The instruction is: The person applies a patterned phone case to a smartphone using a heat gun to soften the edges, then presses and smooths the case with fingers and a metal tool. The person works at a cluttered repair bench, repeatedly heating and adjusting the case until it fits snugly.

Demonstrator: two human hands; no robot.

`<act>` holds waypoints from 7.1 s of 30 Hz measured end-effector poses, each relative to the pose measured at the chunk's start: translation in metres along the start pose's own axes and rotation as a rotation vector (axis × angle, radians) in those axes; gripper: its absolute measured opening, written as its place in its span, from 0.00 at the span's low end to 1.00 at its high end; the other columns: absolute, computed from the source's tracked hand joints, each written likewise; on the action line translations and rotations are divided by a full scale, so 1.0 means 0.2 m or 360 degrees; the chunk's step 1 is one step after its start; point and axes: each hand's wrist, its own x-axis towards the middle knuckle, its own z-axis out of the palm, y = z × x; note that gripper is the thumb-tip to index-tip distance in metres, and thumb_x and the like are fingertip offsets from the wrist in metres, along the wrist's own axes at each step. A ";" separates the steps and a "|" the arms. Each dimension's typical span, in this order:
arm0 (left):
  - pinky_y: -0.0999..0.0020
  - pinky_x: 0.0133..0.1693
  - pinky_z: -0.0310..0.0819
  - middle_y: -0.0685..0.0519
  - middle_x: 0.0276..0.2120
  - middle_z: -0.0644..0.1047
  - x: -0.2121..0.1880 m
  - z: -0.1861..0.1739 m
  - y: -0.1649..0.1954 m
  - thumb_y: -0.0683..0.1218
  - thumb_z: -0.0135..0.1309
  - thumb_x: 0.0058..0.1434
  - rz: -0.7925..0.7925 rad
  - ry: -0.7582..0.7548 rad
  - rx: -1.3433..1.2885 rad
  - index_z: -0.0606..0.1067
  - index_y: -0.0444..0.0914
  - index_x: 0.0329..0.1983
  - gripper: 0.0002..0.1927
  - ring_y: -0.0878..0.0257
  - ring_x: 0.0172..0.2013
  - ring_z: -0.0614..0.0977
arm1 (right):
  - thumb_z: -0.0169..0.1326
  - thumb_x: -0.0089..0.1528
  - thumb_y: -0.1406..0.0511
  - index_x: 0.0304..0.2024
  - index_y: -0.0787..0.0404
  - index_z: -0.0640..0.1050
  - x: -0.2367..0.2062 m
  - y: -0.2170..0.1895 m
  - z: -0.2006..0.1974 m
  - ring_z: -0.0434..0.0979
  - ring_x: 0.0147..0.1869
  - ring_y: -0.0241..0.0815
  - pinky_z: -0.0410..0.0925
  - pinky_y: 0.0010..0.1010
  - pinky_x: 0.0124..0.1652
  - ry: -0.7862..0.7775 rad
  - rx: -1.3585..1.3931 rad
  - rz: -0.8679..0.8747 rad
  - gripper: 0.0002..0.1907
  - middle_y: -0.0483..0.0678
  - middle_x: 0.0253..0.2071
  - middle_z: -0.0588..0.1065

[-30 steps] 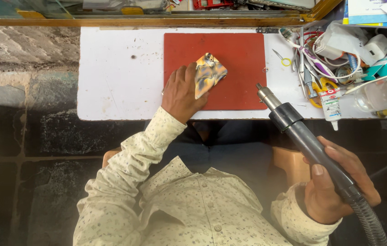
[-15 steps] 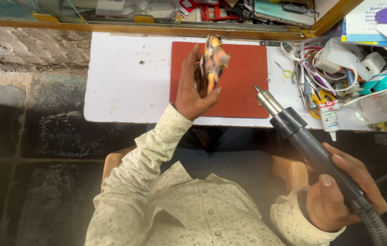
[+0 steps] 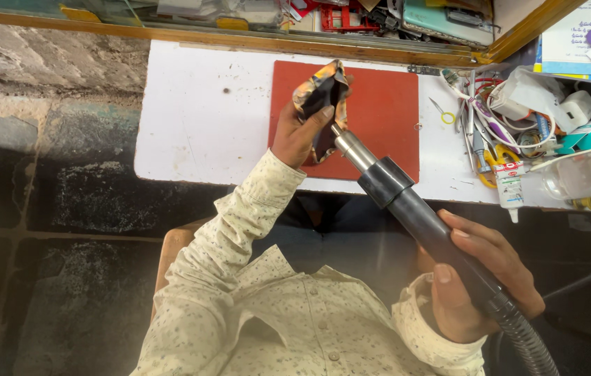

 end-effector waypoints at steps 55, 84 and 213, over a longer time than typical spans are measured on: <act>0.70 0.50 0.77 0.44 0.46 0.81 -0.16 0.72 0.18 0.29 0.63 0.69 0.0643 -0.0213 0.1951 0.77 0.30 0.51 0.11 0.58 0.45 0.84 | 0.65 0.58 0.51 0.56 0.57 0.76 0.68 0.83 -2.45 0.80 0.44 0.43 0.76 0.33 0.45 0.1516 0.0899 -0.0045 0.30 0.58 0.48 0.82; 0.72 0.38 0.74 0.52 0.34 0.80 -0.82 0.66 0.23 0.43 0.58 0.67 -0.0330 -0.0108 0.1351 0.77 0.32 0.44 0.08 0.69 0.36 0.79 | 0.56 0.69 0.55 0.34 0.57 0.75 0.20 0.66 -2.18 0.71 0.29 0.43 0.67 0.33 0.30 0.1375 0.0784 0.0715 0.14 0.46 0.27 0.72; 0.54 0.75 0.54 0.50 0.54 0.82 -1.56 1.05 0.59 0.56 0.53 0.72 0.0094 -0.0156 0.2555 0.80 0.49 0.59 0.16 0.57 0.56 0.80 | 0.61 0.67 0.63 0.56 0.68 0.74 -1.10 0.14 -0.90 0.81 0.49 0.37 0.75 0.31 0.50 -0.0054 0.1628 0.1133 0.19 0.50 0.48 0.80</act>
